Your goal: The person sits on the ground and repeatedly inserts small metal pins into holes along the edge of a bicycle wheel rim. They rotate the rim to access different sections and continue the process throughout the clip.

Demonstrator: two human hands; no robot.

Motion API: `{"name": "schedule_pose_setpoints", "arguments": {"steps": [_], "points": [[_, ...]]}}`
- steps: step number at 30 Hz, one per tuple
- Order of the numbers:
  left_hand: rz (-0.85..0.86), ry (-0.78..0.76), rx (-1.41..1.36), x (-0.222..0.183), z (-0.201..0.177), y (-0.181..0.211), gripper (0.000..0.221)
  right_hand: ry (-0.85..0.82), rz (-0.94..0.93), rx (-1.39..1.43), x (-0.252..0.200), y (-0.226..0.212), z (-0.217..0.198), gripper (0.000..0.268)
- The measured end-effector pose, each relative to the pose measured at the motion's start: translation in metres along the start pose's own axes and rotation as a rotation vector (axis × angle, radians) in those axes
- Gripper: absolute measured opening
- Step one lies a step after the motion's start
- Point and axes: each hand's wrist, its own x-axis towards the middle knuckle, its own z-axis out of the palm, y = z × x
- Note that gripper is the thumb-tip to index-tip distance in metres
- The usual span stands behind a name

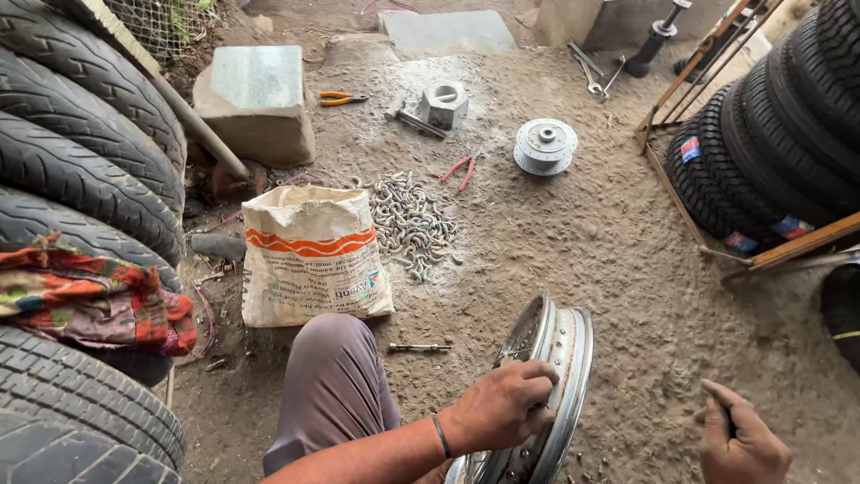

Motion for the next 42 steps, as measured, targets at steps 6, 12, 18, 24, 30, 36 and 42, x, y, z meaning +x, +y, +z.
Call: {"name": "schedule_pose_setpoints", "arguments": {"steps": [6, 12, 18, 24, 30, 36, 42], "points": [[0.056, 0.01, 0.045, 0.002, 0.003, 0.001, 0.012, -0.02, 0.05, -0.008, 0.005, 0.008, 0.002, 0.02], [0.098, -0.006, 0.027, 0.002, -0.002, 0.001, 0.019, -0.016, 0.058, 0.031, 0.003, 0.011, 0.004, 0.02], [-0.007, -0.051, 0.065, -0.001, 0.0, 0.003, 0.019, -0.034, 0.053, 0.026, 0.003, 0.016, 0.005, 0.019], [-0.017, 0.001, 0.032, 0.0, -0.004, 0.007, 0.02, -0.025, 0.025, 0.065, 0.002, 0.024, 0.009, 0.019], [-0.001, 0.008, 0.08, 0.0, -0.005, 0.011, 0.012, -0.028, 0.06, 0.054, 0.004, 0.025, 0.009, 0.021], [0.058, 0.025, 0.077, -0.002, -0.004, 0.017, 0.014, 0.01, 0.054, 0.004, -0.001, 0.025, 0.002, 0.036], [-0.027, 0.008, 0.077, -0.002, -0.005, 0.019, 0.021, 0.096, -0.148, -0.009, -0.015, 0.016, 0.004, 0.085]]}}
